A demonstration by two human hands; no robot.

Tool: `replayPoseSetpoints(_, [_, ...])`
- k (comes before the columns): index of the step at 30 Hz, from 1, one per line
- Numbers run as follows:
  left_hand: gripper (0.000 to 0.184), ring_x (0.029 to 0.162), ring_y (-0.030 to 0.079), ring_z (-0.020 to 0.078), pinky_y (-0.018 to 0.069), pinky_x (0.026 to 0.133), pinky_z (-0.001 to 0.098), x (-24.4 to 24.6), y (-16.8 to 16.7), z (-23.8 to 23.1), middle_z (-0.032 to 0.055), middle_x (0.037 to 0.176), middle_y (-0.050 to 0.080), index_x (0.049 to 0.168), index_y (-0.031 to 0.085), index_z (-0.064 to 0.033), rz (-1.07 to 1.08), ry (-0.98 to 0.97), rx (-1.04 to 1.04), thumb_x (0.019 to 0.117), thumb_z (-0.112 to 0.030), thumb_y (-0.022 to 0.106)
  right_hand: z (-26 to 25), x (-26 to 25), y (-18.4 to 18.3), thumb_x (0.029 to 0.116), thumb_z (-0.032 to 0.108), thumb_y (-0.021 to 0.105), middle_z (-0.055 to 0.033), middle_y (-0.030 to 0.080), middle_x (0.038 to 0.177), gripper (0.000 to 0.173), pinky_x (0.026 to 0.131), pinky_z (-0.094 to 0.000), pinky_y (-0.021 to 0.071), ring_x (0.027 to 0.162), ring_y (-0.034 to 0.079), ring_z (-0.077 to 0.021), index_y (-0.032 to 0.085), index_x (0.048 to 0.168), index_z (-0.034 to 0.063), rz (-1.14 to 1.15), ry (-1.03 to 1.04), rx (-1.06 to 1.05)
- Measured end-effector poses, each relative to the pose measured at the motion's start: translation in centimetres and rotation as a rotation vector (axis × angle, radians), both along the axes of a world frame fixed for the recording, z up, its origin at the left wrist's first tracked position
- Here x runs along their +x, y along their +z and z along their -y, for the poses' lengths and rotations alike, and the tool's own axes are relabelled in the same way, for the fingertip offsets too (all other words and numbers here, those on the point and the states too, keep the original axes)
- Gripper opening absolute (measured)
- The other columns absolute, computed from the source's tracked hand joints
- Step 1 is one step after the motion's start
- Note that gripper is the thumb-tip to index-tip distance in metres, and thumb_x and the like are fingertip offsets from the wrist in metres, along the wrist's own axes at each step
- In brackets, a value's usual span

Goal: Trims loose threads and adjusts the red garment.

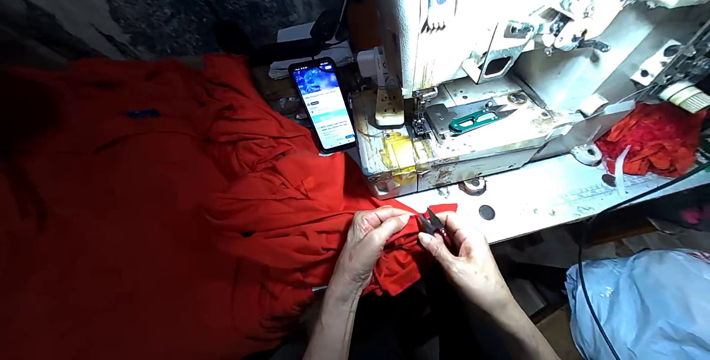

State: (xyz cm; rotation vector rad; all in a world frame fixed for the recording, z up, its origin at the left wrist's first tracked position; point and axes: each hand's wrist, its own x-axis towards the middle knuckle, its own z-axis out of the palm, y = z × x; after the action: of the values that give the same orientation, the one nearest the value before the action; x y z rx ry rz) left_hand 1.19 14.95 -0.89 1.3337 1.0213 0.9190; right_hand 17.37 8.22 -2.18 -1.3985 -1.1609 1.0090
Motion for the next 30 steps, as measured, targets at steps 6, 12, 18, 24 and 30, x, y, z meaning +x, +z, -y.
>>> replayPoseSetpoints(6, [0.024, 0.066, 0.063, 0.0061, 0.0503, 0.059, 0.0211, 0.0, -0.3, 0.1, 0.0015, 0.075, 0.071, 0.082, 0.078, -0.0093, 0.026, 0.019, 0.022, 0.0964, -0.007, 0.059, 0.1, -0.6, -0.4, 0.0969, 0.022, 0.063, 0.0061, 0.062, 0.072, 0.013, 0.058, -0.0198, 0.0469, 0.061, 0.056, -0.0015, 0.07, 0.104, 0.0141, 0.122, 0.015, 0.014])
replayPoseSetpoints(12, [0.023, 0.069, 0.064, 0.0059, 0.0509, 0.061, 0.0205, -0.1, -0.4, 0.1, 0.0008, 0.078, 0.072, 0.083, 0.079, -0.0099, 0.02, 0.024, 0.052, 0.0953, -0.008, 0.059, 0.1, -0.9, -0.6, 0.0972, 0.019, 0.064, 0.0049, 0.063, 0.073, 0.012, 0.056, -0.0179, 0.0464, 0.06, 0.056, -0.0012, 0.069, 0.105, 0.012, 0.071, -0.007, 0.061])
replayPoseSetpoints(18, [0.023, 0.067, 0.064, 0.0058, 0.051, 0.061, 0.0205, 0.0, -0.4, 0.2, 0.0016, 0.076, 0.072, 0.084, 0.079, -0.009, 0.03, 0.032, 0.039, 0.0959, -0.007, 0.059, 0.2, -0.8, -0.8, 0.0971, 0.019, 0.063, 0.005, 0.063, 0.074, 0.013, 0.056, -0.0184, 0.0464, 0.06, 0.056, -0.0014, 0.07, 0.106, 0.0123, 0.063, -0.002, 0.051])
replayPoseSetpoints(24, [0.022, 0.067, 0.063, 0.0072, 0.0508, 0.061, 0.0218, -0.1, -0.8, 0.0, 0.002, 0.076, 0.071, 0.083, 0.078, -0.0089, 0.015, 0.023, 0.078, 0.0958, -0.008, 0.06, 0.2, -1.4, -0.8, 0.0972, 0.018, 0.063, 0.0046, 0.059, 0.07, 0.011, 0.052, -0.0174, 0.0434, 0.055, 0.052, -0.0011, 0.069, 0.103, 0.0102, 0.032, -0.045, 0.048])
replayPoseSetpoints(30, [0.018, 0.07, 0.066, 0.0062, 0.0532, 0.064, 0.021, -0.1, -0.6, 0.0, 0.0013, 0.079, 0.073, 0.09, 0.08, -0.0086, -0.01, -0.015, 0.082, 0.0952, -0.007, 0.063, -0.3, -1.8, -0.7, 0.0974, 0.017, 0.064, 0.0029, 0.059, 0.069, 0.01, 0.049, -0.0193, 0.0424, 0.052, 0.051, -0.0036, 0.069, 0.102, 0.0092, -0.05, -0.072, -0.005])
